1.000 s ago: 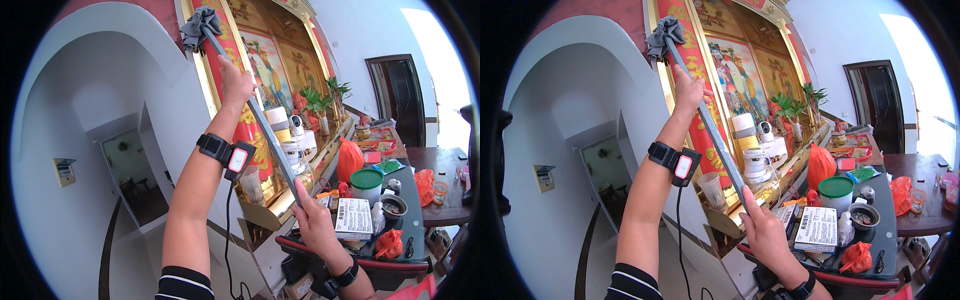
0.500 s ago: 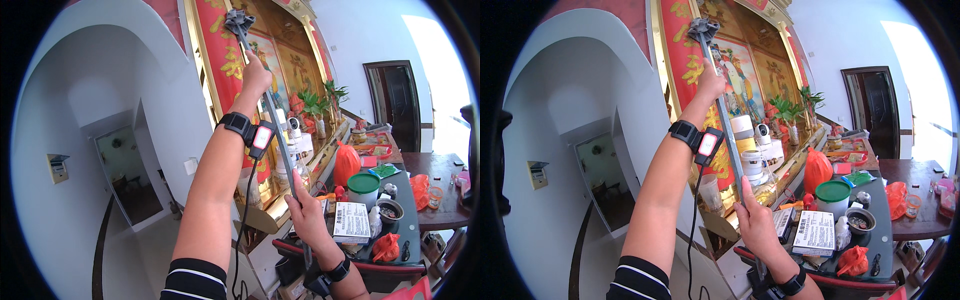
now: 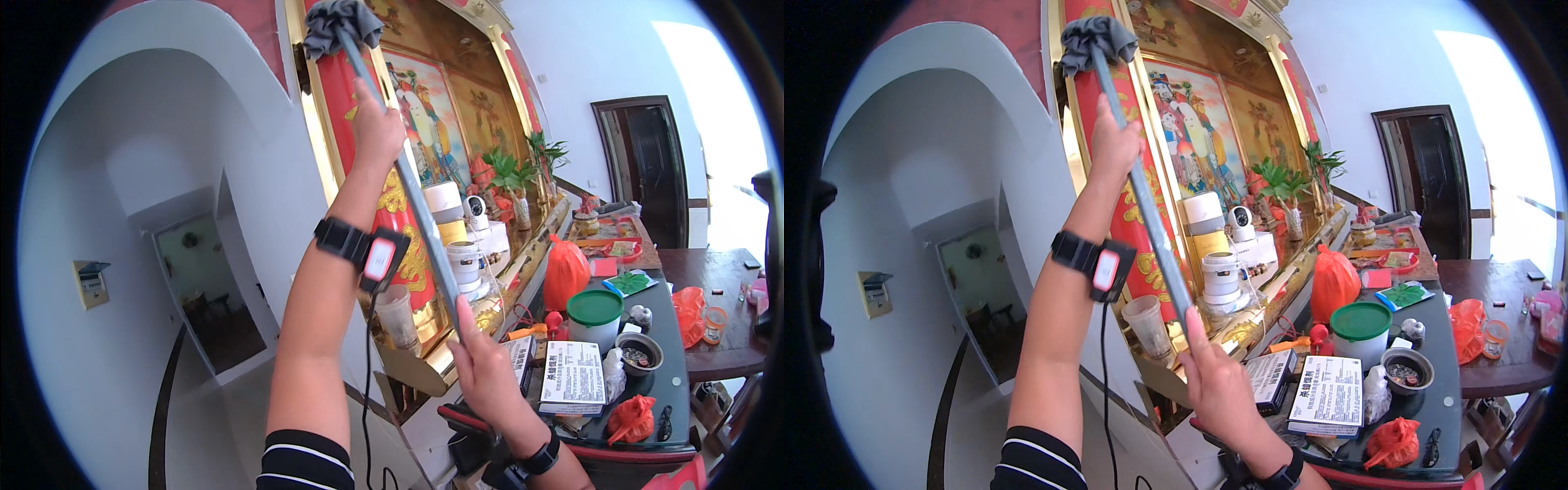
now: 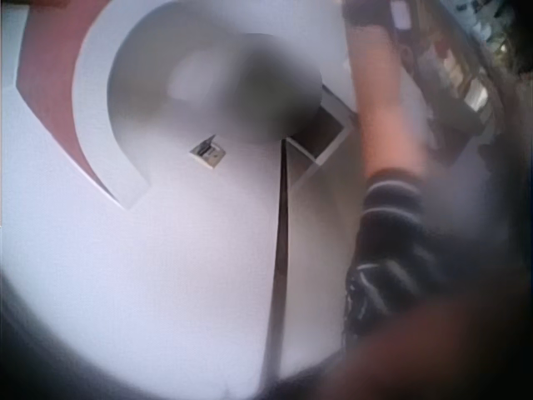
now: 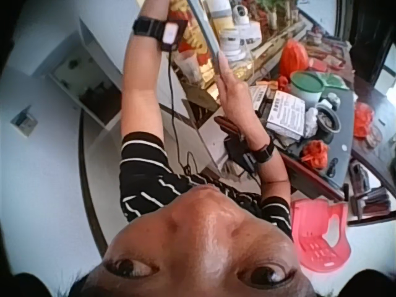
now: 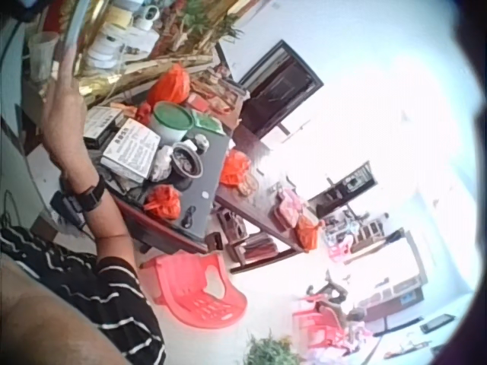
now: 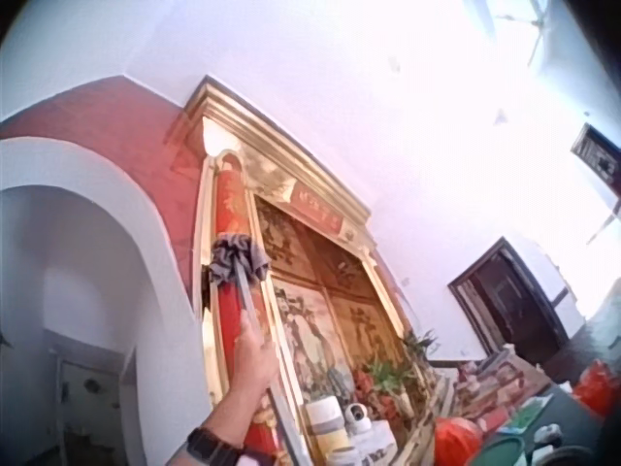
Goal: The person wipes a security camera, a tissue box, and a glass vase with a gray cloth. They then use a long pole with a cloth to clean the upper frame of a large wall painting. Finally, they wipe a plastic container and a thermos on the table.
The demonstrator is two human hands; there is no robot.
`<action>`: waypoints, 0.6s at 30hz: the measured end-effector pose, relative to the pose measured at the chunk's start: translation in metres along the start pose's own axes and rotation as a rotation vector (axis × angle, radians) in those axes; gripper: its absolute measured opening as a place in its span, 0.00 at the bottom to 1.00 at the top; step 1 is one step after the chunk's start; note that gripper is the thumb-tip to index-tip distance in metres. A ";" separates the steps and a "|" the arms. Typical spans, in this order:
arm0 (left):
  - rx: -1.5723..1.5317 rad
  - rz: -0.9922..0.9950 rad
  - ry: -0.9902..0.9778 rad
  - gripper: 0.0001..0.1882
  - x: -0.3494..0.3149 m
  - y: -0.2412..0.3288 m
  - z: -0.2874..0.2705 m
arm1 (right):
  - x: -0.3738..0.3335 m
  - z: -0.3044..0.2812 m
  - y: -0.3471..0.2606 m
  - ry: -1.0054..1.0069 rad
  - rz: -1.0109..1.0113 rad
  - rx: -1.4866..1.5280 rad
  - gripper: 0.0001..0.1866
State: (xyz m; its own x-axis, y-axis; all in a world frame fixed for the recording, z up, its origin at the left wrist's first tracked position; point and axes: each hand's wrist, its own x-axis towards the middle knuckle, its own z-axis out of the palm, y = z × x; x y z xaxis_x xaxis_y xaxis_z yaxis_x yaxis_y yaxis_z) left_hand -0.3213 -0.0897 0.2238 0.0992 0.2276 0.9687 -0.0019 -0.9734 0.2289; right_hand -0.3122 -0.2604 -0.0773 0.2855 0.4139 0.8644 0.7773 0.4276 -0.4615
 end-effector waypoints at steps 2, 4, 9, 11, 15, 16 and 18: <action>-0.015 -0.063 -0.033 0.41 0.011 -0.003 0.012 | 0.010 0.003 -0.003 0.036 -0.008 0.033 0.32; 0.023 -0.035 -0.082 0.41 0.020 -0.007 0.019 | 0.017 0.007 -0.007 0.024 0.019 0.094 0.31; -0.066 -0.041 -0.099 0.34 0.026 -0.006 0.023 | 0.041 0.009 -0.011 0.065 0.001 0.123 0.30; -0.217 -0.110 -0.193 0.29 0.014 -0.005 0.024 | 0.060 0.003 -0.005 0.090 -0.033 0.159 0.28; -0.204 -0.061 -0.154 0.22 -0.006 -0.007 0.028 | 0.089 0.003 0.001 0.137 -0.149 0.101 0.28; -0.055 -0.006 -0.120 0.22 -0.005 -0.008 0.025 | 0.094 0.006 0.001 0.163 -0.205 0.077 0.28; -0.056 0.067 -0.093 0.21 0.000 -0.011 0.022 | 0.102 0.009 0.000 0.165 -0.212 0.069 0.28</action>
State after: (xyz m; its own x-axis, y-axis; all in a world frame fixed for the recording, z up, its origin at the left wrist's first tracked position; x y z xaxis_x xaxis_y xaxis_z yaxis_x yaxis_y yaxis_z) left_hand -0.2989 -0.0794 0.2191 0.1892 0.1566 0.9694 -0.0668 -0.9829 0.1718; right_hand -0.2886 -0.2110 0.0092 0.2122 0.1754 0.9614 0.7911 0.5467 -0.2744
